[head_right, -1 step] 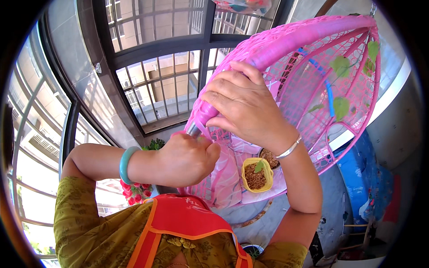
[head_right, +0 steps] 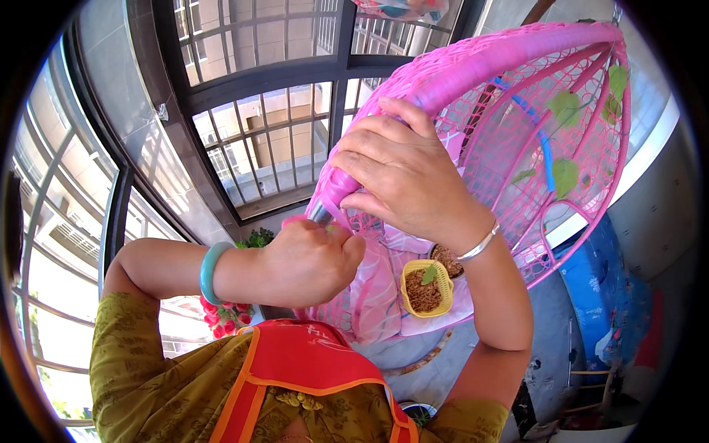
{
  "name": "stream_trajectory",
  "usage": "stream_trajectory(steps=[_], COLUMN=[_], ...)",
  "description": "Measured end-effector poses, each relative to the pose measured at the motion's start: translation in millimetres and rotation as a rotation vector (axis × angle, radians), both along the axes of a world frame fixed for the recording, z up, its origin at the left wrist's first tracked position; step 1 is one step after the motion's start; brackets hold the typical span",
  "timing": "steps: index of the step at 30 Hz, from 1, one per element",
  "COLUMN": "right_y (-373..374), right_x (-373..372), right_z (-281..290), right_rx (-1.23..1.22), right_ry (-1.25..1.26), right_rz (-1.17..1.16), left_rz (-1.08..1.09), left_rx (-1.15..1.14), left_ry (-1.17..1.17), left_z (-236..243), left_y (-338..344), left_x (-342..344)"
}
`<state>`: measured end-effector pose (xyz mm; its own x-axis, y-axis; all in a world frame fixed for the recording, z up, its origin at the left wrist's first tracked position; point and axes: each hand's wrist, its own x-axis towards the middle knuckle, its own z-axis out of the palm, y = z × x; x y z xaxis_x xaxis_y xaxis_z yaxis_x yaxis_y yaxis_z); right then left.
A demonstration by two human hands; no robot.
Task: The person wraps pink plastic ribbon around a pink wicker chair frame by hand.
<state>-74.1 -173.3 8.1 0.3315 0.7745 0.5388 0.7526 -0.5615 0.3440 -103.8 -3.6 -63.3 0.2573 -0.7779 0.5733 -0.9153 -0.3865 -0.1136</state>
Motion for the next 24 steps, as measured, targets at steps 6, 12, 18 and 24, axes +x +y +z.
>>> stream_trajectory(steps=[6,12,18,24], right_y=[-8,-5,-12,-4], right_x=[-4,-38,-31,-33], right_z=[7,-40,-73,-79], right_rx=[0.117,0.751,0.600,0.893], right_ry=[0.053,0.445,0.875,1.207], right_rz=[0.168,0.021,-0.029,0.150], left_rz=[0.094,0.195,0.124,0.201], left_rx=[0.094,0.170,0.215,0.189], left_ry=[-0.050,-0.104,-0.135,-0.160], left_z=[-5,-16,-30,-43], left_y=[-14,-25,-32,-35], left_x=[-6,-11,-10,-17])
